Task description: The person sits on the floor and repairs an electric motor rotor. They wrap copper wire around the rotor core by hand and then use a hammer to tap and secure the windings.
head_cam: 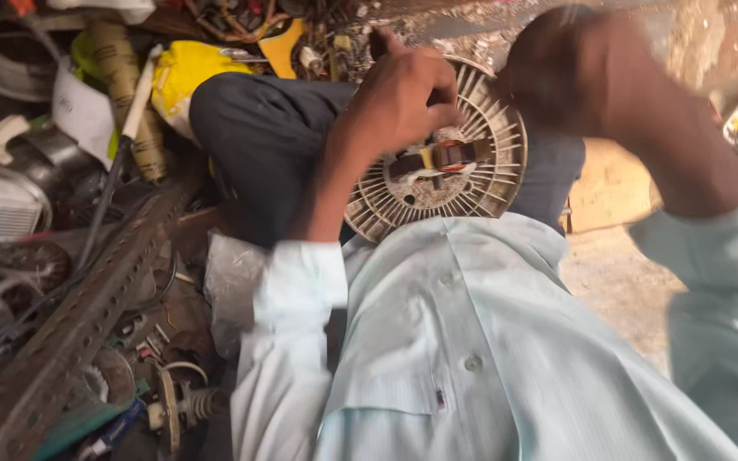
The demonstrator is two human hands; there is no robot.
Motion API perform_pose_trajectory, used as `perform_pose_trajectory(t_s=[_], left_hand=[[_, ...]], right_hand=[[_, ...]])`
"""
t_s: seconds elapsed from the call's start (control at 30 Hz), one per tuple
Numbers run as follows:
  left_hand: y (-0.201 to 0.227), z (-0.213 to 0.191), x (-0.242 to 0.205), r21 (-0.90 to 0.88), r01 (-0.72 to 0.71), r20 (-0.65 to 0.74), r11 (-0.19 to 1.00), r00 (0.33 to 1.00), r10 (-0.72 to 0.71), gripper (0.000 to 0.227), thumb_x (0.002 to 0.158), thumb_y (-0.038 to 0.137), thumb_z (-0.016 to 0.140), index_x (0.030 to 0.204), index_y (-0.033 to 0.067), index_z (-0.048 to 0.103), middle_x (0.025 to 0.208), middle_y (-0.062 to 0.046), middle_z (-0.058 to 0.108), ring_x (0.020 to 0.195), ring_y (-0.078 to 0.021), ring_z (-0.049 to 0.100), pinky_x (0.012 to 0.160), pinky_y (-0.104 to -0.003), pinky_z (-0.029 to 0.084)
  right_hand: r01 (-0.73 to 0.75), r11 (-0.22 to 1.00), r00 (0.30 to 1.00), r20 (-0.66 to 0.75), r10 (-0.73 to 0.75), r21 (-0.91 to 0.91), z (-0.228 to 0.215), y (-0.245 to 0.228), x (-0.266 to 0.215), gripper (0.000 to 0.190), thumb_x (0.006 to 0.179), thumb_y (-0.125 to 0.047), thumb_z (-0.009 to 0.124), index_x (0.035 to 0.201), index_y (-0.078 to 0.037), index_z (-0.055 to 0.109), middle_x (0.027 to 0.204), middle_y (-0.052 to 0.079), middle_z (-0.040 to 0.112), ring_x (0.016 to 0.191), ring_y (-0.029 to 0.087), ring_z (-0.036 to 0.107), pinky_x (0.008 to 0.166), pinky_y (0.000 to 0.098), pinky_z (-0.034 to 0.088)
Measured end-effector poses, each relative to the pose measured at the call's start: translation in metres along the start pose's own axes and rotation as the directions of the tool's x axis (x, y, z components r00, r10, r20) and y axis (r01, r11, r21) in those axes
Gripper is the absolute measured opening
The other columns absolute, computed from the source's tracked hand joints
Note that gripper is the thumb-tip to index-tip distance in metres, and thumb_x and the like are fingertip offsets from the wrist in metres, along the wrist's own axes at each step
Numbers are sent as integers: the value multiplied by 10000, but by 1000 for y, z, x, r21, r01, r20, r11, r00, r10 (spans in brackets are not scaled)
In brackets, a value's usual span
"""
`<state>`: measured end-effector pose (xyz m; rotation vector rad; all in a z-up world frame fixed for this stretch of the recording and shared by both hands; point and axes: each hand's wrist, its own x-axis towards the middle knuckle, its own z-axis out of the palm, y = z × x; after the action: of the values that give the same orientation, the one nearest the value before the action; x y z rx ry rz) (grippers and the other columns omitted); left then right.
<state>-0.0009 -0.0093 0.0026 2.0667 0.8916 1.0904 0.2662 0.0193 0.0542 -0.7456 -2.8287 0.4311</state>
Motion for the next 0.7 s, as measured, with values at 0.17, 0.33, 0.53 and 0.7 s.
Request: perform_pose_trajectory(t_s=[0.17, 0.33, 0.53, 0.7], left_hand=[[14, -31, -33, -376, 244, 1, 894, 965, -263, 85, 923, 32, 789, 972, 13, 723, 885, -96, 655, 763, -235, 626, 692, -334, 501], [83, 10, -78, -59, -82, -131, 995, 989, 74, 109, 929, 69, 744, 1027, 30, 715, 917, -75, 668, 810, -199, 651, 744, -363, 542], [75, 13, -54, -459, 108, -420, 882, 848, -323, 157, 882, 45, 800, 880, 32, 644, 852, -58, 625, 652, -147, 572, 639, -273, 524], [22, -11, -12, -122, 224, -44, 967, 972, -231, 165, 864, 137, 841, 857, 30, 716, 840, -66, 682, 768, -195, 661, 844, -384, 516]], right_hand=[[-174, 921, 933, 358, 42, 347, 10, -102, -11, 109, 830, -173, 770, 935, -144, 762, 773, 88, 679, 675, 293, 683, 598, 415, 544], [157, 941, 983, 44, -178, 300, -3, -64, 15, 116, 821, -173, 781, 860, -65, 766, 704, 109, 634, 600, 277, 627, 519, 439, 479], [-58, 993, 998, -5, 59, 99, 44, 5, 43, 99, 906, -184, 765, 841, -114, 737, 751, 87, 649, 717, 285, 657, 627, 422, 523], [115, 993, 989, 99, -111, -36, -1, -5, 7, 192, 813, -116, 745, 1001, -117, 787, 838, 78, 730, 720, 256, 694, 557, 409, 501]])
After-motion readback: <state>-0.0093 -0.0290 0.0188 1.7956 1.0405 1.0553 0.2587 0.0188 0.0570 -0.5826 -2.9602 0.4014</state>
